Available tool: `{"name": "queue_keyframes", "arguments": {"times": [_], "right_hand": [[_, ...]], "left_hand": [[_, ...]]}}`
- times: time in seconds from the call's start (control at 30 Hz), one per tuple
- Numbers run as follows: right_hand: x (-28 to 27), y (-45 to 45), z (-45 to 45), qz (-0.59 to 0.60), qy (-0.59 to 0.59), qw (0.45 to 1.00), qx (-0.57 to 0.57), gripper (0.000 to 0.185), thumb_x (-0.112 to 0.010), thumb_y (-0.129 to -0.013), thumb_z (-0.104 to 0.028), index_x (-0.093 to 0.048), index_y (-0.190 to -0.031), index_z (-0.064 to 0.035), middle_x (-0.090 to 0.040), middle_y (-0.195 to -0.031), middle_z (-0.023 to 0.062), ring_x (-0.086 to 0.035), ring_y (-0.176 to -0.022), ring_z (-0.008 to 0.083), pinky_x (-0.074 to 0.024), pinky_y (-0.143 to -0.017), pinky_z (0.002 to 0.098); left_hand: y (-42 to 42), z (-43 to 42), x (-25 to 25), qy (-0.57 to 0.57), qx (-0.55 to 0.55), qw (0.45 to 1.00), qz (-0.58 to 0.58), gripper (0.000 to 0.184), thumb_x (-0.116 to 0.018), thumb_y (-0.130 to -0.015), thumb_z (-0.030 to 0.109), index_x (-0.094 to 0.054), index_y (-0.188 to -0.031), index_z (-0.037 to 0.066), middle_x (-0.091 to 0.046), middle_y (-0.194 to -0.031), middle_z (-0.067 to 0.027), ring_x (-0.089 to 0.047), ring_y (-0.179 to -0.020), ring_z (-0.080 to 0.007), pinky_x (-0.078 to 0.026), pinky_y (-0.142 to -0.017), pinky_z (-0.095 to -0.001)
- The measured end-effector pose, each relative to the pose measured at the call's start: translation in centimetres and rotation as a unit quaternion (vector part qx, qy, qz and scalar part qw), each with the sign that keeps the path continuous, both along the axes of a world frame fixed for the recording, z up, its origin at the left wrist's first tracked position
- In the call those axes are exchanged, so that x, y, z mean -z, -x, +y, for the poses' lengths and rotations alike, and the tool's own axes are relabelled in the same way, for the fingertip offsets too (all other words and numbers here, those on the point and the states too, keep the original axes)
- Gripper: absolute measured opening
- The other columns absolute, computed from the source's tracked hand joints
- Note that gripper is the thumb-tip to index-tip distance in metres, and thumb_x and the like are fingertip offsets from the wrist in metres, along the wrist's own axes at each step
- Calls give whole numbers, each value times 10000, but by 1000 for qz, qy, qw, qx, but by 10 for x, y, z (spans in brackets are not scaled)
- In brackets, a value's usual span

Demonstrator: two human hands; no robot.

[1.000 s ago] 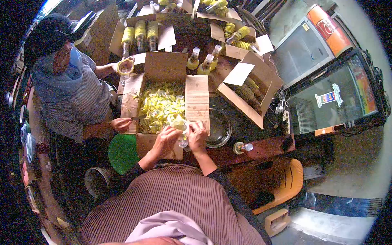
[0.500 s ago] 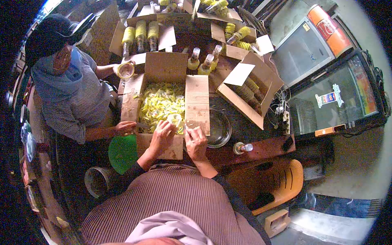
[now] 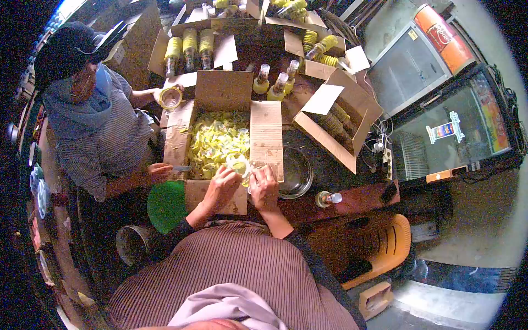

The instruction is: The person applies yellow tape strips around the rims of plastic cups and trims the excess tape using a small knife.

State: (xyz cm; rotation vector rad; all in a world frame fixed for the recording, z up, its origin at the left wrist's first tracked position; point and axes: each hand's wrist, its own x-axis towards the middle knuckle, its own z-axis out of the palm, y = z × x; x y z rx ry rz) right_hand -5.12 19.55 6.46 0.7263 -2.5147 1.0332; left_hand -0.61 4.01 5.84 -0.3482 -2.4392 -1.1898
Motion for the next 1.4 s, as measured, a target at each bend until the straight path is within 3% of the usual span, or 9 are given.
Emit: {"name": "queue_keyframes", "arguments": {"times": [0.17,0.27,0.67,0.9,1.0,1.17,1.3,1.33,1.4], "right_hand": [[2,9,-7,-165,115,979,41,89,-645,-773,-42,-639,-861,-37,-536,-787,119,-582,-772,296,-475,-658,384],[-15,-4,-10,-10,22,1000,-6,55,-645,-779,-47,-613,-823,-37,-528,-793,112,-575,-754,298,-469,-671,392],[3,7,-20,0,0,1000,-10,73,-636,-790,-63,-618,-856,-39,-533,-831,125,-583,-781,306,-486,-664,411],[5,12,-13,54,-50,997,-9,68,-651,-771,-64,-619,-824,-37,-542,-814,125,-584,-769,296,-485,-659,392],[-10,17,-12,-195,143,968,62,56,-621,-787,-39,-644,-811,6,-560,-779,95,-607,-680,196,-493,-604,325],[5,20,0,-176,144,973,25,71,-640,-775,-30,-634,-827,19,-568,-786,92,-605,-663,183,-483,-596,303],[9,10,0,-192,154,969,6,63,-658,-769,-22,-612,-799,9,-552,-772,95,-572,-671,199,-452,-599,318],[9,8,0,-190,170,967,1,72,-664,-767,-21,-608,-799,10,-550,-772,92,-566,-667,200,-451,-597,318],[11,6,2,-188,186,964,-4,81,-670,-765,-21,-604,-799,11,-548,-771,90,-561,-662,201,-449,-595,319]], "left_hand": [[3,-8,-2,11,-27,999,18,81,-624,-777,47,-547,-796,33,-519,-776,-116,-505,-803,-325,-443,-716,-408],[3,-15,-3,9,-44,999,24,80,-620,-778,40,-542,-793,31,-513,-771,-116,-498,-785,-326,-435,-704,-411],[8,-27,9,14,-9,999,37,75,-615,-786,28,-540,-790,32,-511,-742,-110,-511,-745,-317,-438,-702,-401],[5,-19,10,-86,-6,996,13,88,-651,-761,29,-596,-827,47,-549,-787,-96,-536,-809,-294,-460,-732,-375],[3,-16,3,-51,38,997,42,108,-671,-748,40,-614,-840,52,-558,-821,-82,-530,-836,-290,-465,-737,-375],[3,-20,3,-31,15,999,42,156,-679,-743,46,-638,-892,55,-516,-1053,-115,-498,-996,-298,-480,-818,-387],[6,-23,1,-33,-43,997,62,439,-759,-656,30,-588,-1059,61,-466,-1159,-144,-485,-1103,-318,-513,-893,-413],[10,-19,4,-166,-20,984,59,674,-795,-612,7,-481,-1207,60,-403,-1276,-146,-465,-1182,-310,-519,-926,-395],[8,-16,-3,-209,-26,978,6,727,-798,-611,-1,-439,-1240,54,-352,-1333,-146,-455,-1203,-310,-513,-941,-390]]}}
